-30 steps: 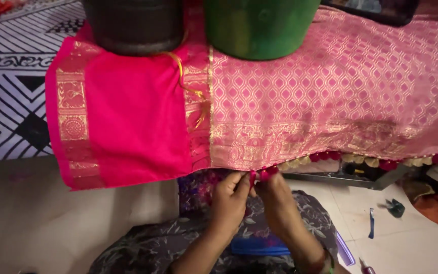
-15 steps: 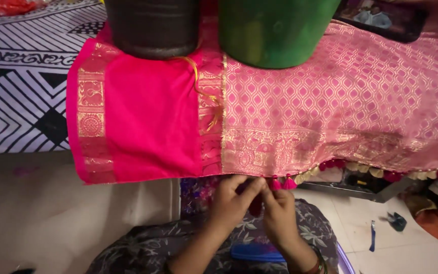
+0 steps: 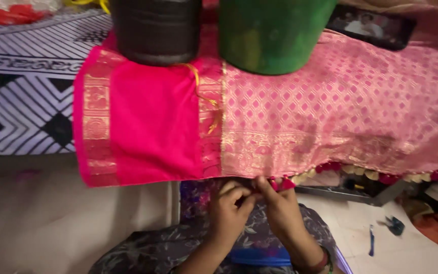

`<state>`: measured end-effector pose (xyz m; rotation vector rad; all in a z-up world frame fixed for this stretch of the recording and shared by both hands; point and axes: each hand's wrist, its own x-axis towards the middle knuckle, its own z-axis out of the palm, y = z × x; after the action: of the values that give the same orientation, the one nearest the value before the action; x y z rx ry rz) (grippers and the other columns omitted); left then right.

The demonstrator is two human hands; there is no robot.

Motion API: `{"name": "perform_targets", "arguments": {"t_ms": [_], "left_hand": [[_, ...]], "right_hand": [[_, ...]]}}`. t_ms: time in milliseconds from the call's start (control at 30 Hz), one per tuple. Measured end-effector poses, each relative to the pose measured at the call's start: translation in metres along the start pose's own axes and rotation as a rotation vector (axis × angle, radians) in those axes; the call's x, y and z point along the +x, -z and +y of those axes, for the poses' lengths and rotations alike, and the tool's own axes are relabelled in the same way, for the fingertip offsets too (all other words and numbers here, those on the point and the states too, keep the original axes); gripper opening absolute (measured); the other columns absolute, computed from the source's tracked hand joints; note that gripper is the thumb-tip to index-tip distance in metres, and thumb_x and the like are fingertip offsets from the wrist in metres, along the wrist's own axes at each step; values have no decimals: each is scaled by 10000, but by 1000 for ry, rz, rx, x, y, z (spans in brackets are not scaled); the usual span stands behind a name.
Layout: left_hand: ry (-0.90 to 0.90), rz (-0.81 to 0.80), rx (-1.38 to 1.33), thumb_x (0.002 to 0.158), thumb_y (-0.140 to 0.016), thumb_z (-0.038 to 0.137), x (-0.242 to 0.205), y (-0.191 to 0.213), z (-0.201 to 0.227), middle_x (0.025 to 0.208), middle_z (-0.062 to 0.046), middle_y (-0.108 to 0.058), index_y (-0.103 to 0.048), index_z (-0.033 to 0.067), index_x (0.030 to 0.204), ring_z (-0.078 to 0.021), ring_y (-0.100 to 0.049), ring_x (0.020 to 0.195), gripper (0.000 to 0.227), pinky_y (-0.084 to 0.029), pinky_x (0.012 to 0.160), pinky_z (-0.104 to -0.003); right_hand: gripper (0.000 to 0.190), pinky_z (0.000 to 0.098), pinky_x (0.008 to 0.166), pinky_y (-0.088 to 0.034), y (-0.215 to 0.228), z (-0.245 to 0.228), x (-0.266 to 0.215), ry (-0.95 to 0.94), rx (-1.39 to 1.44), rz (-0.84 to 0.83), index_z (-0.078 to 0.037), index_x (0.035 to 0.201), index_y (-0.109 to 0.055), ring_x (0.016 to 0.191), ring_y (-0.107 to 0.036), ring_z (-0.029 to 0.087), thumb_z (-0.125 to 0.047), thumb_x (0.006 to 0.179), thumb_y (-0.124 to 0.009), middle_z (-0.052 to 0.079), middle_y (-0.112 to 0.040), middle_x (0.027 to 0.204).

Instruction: Attaching decorative tassels to the border of a saree or fabric.

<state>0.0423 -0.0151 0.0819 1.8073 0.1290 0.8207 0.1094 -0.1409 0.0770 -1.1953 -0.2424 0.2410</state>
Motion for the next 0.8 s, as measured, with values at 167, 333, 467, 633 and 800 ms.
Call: {"name": "perform_targets", "arguments": {"t_ms": [167, 333, 467, 633, 800], "left_hand": [[-132, -87, -238, 971, -728, 276, 17, 14, 18, 1040, -83, -741, -683, 1, 1161, -171, -706, 934, 338, -529, 800, -319], [467, -379, -483, 992, -692, 283, 27, -9, -4, 864, -70, -716, -765, 36, 1143, -160, -600, 726, 299, -485, 668, -336], [170, -310, -631, 977, -673, 206, 33, -10, -2, 1063, -26, -758, -701, 15, 1161, -100, -684, 991, 266, -536, 895, -293], [211, -329, -607, 992, -662, 187, 30, -9, 2, 1041, -45, -781, -744, -2, 1135, -104, -707, 980, 250, -554, 881, -292], [239, -271, -624, 981, -658, 182, 29, -8, 9, 1037, -36, -780, -739, 4, 1140, -99, -712, 967, 252, -558, 870, -286]], "right_hand": [[254, 271, 675, -420, 30, 42, -10, -28, -3, -23, 0, 1066, -710, 774, -549, 84, -214, 1076, -574, 9, -668, 898], [342, 324, 626, -527, 25, 25, -29, -81, 11, -93, 10, 991, -682, 664, -655, 162, -284, 1051, -517, 75, -716, 801], [348, 358, 555, -561, 35, 14, -40, -184, -13, -96, 14, 975, -662, 571, -698, 216, -293, 1008, -501, 123, -735, 707], [298, 366, 506, -549, 35, 0, -47, -239, -48, -105, 37, 915, -670, 529, -673, 219, -227, 998, -559, 129, -706, 659], [251, 363, 514, -558, 47, 12, -49, -178, -25, -130, 54, 892, -695, 498, -646, 210, -165, 979, -609, 130, -682, 617]]}}
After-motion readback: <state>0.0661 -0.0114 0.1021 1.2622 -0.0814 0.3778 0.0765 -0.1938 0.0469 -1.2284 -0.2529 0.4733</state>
